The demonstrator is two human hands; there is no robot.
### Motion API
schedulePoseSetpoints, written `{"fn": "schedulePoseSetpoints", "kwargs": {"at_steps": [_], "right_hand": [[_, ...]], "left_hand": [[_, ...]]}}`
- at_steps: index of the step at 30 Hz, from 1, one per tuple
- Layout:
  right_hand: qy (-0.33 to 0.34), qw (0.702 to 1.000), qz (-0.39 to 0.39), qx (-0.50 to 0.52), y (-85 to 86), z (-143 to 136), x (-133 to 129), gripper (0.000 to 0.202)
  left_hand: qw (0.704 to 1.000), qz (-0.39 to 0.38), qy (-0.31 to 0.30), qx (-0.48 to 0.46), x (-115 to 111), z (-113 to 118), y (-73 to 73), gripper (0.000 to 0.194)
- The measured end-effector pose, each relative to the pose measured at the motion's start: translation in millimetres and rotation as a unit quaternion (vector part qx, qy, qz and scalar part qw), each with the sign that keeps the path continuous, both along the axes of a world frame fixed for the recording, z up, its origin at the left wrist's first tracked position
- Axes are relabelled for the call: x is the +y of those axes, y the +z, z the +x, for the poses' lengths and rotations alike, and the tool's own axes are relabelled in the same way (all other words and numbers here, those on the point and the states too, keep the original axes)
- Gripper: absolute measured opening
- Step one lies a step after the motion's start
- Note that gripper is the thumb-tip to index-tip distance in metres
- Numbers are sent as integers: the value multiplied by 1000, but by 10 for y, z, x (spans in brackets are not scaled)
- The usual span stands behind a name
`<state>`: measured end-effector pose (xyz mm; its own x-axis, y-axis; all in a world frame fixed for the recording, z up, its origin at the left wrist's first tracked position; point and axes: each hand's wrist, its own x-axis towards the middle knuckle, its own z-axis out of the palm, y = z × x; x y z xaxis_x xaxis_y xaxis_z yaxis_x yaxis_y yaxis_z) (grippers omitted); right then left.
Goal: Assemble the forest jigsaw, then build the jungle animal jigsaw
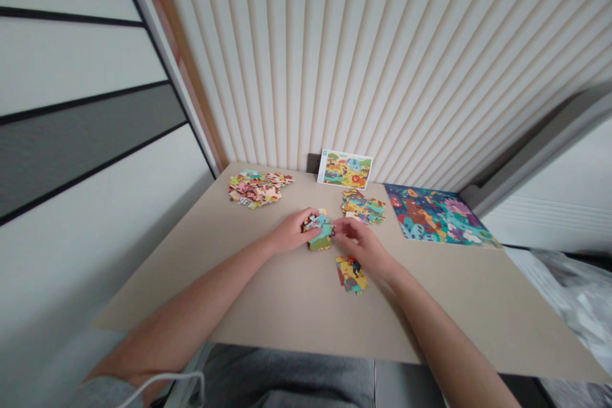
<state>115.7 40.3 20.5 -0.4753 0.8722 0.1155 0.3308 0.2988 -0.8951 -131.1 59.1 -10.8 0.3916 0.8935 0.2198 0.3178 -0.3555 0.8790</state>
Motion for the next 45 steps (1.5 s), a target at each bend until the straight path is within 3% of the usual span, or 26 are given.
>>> {"fn": "schedulePoseSetpoints", "kwargs": {"at_steps": [5,9,16,20,23,28,30,34,37,40,42,45], "right_hand": [[122,977,-43,-169,292,408,5,33],[208,949,-70,-228,295,579,-2,47],[160,955,-79,-237,209,564,6,32],[164,963,-135,-164,291,613,37,32],[138,977,-125,-99,302,621,76,38],[35,993,-101,55,70,363,102,43],[31,991,-104,85,-35,208,70,48],[93,992,-87,26,-18,71,-30,62],[125,988,-11,-94,151,184,-72,61],[166,964,18,-205,257,348,-70,74],[161,954,20,-251,254,411,-61,79],[125,952,28,-277,200,415,-53,61]], "left_hand": [[1000,-7,5,7,-2,-8,-7,41],[1000,-3,11,11,-13,-12,17,40],[1000,-2,8,22,-11,-13,29,39],[1000,0,10,28,-9,-15,23,39],[1000,-1,9,21,-12,-11,20,40],[1000,-2,3,22,-15,-3,32,38],[1000,-6,2,17,-14,3,34,38],[1000,-16,-4,-8,-12,14,24,40],[1000,-14,0,-9,-12,12,21,43],[1000,1,12,8,-19,4,36,42],[999,18,28,19,-29,6,55,41],[997,49,51,25,-49,26,87,36]]}}
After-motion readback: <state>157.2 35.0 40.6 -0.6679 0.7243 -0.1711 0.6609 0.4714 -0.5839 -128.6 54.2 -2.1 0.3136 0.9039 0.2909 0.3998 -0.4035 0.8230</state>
